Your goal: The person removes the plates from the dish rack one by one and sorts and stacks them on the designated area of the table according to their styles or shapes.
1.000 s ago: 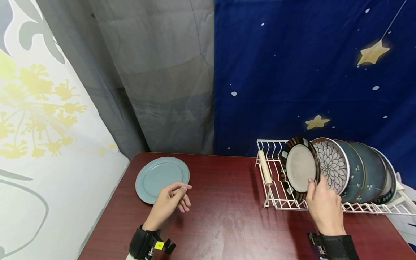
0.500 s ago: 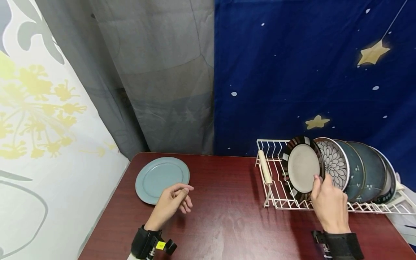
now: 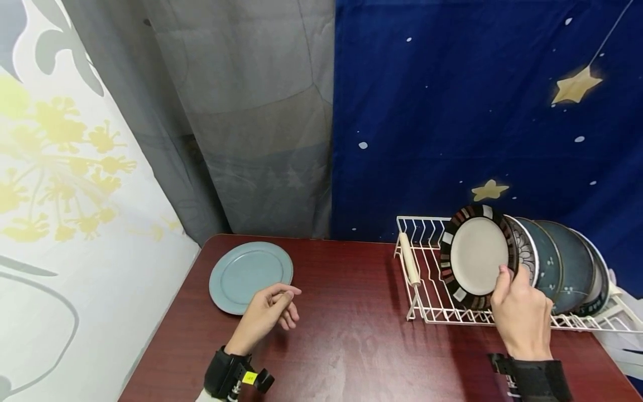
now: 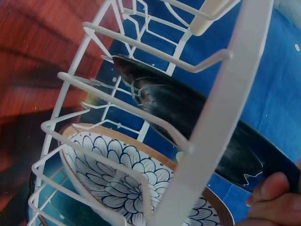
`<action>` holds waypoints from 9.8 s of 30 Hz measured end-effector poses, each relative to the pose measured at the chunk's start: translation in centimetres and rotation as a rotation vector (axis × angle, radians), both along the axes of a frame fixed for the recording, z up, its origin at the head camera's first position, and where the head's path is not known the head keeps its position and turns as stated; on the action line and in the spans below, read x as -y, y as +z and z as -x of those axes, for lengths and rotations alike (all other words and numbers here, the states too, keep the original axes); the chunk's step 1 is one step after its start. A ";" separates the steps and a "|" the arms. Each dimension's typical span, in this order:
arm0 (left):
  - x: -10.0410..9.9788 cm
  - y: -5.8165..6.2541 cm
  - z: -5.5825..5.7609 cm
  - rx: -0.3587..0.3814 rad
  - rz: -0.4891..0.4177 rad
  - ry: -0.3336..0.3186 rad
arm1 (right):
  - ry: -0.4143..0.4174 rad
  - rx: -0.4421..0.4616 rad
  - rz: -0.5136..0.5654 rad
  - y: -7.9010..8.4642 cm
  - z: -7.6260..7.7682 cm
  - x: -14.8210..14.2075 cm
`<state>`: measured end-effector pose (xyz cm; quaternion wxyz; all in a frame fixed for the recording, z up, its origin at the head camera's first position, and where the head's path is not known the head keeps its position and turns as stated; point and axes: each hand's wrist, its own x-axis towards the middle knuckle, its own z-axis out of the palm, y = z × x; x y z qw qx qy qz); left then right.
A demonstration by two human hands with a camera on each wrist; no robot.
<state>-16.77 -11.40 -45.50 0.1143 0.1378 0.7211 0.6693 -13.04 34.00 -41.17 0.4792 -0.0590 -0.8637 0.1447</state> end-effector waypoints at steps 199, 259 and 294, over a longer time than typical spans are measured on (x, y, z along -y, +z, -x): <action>1.3 2.2 3.0 -0.128 -0.348 0.309 | 0.945 0.407 1.237 1.5 -0.6 7.9; 9.1 -4.0 5.1 -0.008 -0.269 0.561 | 0.996 0.299 1.214 1.4 -0.6 5.5; 12.0 -6.5 5.9 0.141 -0.063 0.622 | 1.015 0.308 1.200 1.5 -0.5 5.9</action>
